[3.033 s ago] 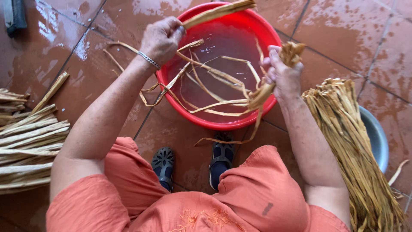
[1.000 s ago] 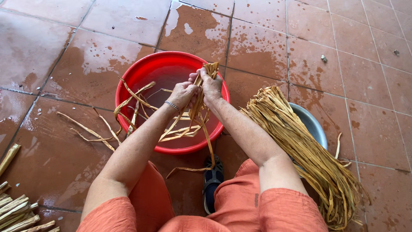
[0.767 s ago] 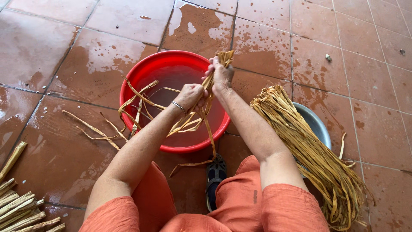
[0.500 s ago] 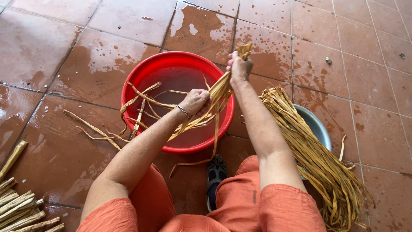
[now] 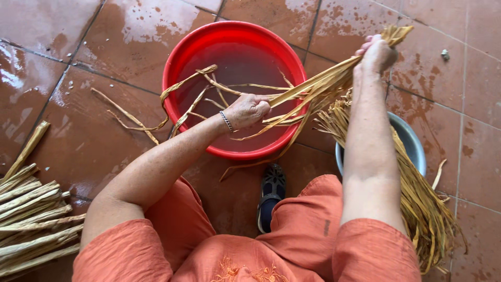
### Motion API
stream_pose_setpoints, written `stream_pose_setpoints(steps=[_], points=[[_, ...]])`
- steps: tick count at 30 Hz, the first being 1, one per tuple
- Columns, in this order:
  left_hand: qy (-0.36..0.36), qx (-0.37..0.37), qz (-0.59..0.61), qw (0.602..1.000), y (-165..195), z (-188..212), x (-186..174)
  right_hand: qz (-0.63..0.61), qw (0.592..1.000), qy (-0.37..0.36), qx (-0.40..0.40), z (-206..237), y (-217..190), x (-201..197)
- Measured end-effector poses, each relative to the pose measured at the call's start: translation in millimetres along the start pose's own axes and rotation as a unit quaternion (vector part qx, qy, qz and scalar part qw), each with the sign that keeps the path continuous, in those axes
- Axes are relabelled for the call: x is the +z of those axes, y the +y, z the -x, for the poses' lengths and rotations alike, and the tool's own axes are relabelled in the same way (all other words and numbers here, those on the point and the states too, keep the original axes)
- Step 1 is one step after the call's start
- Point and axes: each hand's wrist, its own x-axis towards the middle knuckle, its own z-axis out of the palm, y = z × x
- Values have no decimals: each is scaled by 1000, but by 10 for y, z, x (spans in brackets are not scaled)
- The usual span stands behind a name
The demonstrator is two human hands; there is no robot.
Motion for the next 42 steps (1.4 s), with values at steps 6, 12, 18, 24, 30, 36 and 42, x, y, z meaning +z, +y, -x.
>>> stream_pose_setpoints(steps=[6,12,18,24,30,36,42], points=[[2,76,-121,990,-201,283,-234,-13,998,50,-44,-347,-79,-373],[-27,-53,-96,994,-230,602,-473,-7,994,96,-47,-582,-191,-838],[-57,-52,-132,988,-442,828,-738,44,995,92,-6,-629,-310,-1063],[-50,-12,-112,992,-787,890,-971,129,990,47,20,-651,-333,-1089],[-49,-236,-153,958,-1400,949,-1204,187,981,-48,21,-579,-204,-1042],[-10,-118,-506,854,-1876,647,-1102,149,965,-210,-42,-50,-42,-641],[38,-278,-444,851,-1937,146,-1099,129,933,-337,-9,876,195,-131]])
